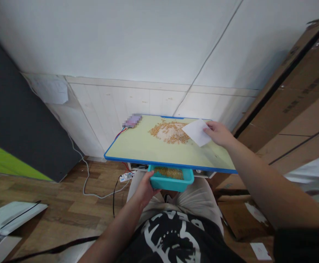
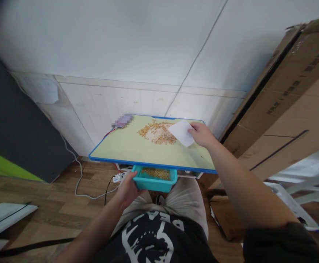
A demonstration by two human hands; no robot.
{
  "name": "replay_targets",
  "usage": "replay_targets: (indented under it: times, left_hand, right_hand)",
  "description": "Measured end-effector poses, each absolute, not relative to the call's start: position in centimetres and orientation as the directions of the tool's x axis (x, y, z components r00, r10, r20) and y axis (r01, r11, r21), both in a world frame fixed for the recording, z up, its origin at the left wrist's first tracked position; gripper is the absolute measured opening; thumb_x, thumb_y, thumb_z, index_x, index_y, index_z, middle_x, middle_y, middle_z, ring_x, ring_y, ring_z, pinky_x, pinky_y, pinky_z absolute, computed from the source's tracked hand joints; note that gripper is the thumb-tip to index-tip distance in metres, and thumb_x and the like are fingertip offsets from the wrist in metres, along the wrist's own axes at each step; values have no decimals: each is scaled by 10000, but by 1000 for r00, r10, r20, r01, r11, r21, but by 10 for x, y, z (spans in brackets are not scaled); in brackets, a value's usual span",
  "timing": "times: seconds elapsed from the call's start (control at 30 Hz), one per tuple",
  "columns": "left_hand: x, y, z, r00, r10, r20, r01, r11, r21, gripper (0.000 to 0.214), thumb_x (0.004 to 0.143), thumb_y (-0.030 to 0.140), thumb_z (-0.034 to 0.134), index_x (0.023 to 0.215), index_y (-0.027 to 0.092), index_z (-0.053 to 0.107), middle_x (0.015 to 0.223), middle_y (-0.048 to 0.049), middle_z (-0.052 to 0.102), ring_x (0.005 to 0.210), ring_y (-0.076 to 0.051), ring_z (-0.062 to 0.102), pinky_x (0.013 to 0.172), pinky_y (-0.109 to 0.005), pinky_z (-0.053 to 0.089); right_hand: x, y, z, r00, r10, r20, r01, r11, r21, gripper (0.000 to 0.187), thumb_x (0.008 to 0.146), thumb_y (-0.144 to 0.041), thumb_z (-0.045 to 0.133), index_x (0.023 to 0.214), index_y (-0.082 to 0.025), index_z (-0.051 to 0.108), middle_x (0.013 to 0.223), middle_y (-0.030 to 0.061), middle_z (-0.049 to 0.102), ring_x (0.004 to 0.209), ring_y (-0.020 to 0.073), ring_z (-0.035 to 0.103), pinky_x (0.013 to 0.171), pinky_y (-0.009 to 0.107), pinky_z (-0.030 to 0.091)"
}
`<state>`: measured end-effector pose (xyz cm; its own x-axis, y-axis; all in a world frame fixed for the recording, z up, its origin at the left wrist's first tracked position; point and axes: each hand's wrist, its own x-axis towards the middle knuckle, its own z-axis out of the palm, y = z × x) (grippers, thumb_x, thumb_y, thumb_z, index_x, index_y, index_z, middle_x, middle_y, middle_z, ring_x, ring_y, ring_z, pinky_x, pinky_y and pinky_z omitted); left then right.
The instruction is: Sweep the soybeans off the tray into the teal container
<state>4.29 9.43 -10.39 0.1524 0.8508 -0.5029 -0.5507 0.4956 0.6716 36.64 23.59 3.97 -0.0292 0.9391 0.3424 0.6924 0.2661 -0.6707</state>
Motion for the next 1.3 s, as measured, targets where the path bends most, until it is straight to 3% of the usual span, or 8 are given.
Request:
replay_targets:
  times: [0.07,0.2,0.47,0.63,0.77,0.93,1.13,1.3]
  left_hand:
    - [42,94,-103,152,849,-506,-545,499,674,499,870,429,656,1342,290,569,1058,-55,773,937,-261,727,737,-355,561]
    - [39,93,-100,145,846,-513,-540,502,675,456,880,417,638,1311,281,580,1074,-57,773,947,-256,729,741,-363,570]
    - [27,89,-93,180,816,-549,-513,554,656,340,943,429,559,1215,245,644,1071,-69,790,1033,-280,732,751,-364,581]
    - [28,89,-95,180,822,-541,-534,543,647,378,917,413,601,1246,230,633,1088,-73,787,946,-255,739,724,-352,579]
    - [29,91,-96,177,820,-544,-527,546,651,402,901,422,612,1258,238,626,1117,-78,780,986,-264,729,739,-366,584]
    - [29,92,-95,183,823,-538,-530,543,651,452,859,432,657,1264,235,618,1145,-82,771,1015,-266,724,726,-355,582]
    - [30,91,-92,170,828,-534,-526,535,661,395,853,433,655,1205,254,651,1120,-59,777,1006,-268,728,715,-352,583]
    - [32,91,-88,153,818,-555,-532,541,651,357,876,394,620,1194,234,646,1057,-64,776,881,-238,726,669,-339,580]
  right_hand:
    - [353,246,55,-124,927,353,818,297,-493,180,819,-255,618,921,-204,757,874,58,775,782,232,650,743,348,495]
    - [315,256,70,-299,900,317,895,380,-235,239,883,-201,581,1015,-195,780,1056,112,790,956,275,683,839,354,486]
    - [263,264,67,-455,872,178,889,455,43,302,953,-187,491,1058,-186,774,1077,146,789,977,291,697,786,354,460]
    - [252,269,62,-454,876,163,891,448,74,332,962,-191,475,1080,-175,786,1101,165,791,992,312,701,778,372,455]
    - [248,271,60,-429,892,145,903,424,66,341,968,-198,490,1119,-170,794,1111,163,793,1005,298,706,791,354,451]
    - [243,270,61,-446,892,67,889,434,142,377,994,-214,454,1202,-165,765,1180,159,780,1052,286,701,802,333,447]
    - [241,271,61,-452,891,42,883,440,165,393,993,-208,441,1226,-168,754,1192,152,778,1062,282,701,762,322,429]
    - [240,271,58,-449,892,47,885,437,157,395,985,-206,450,1228,-170,759,1194,150,778,1039,272,698,763,317,429]
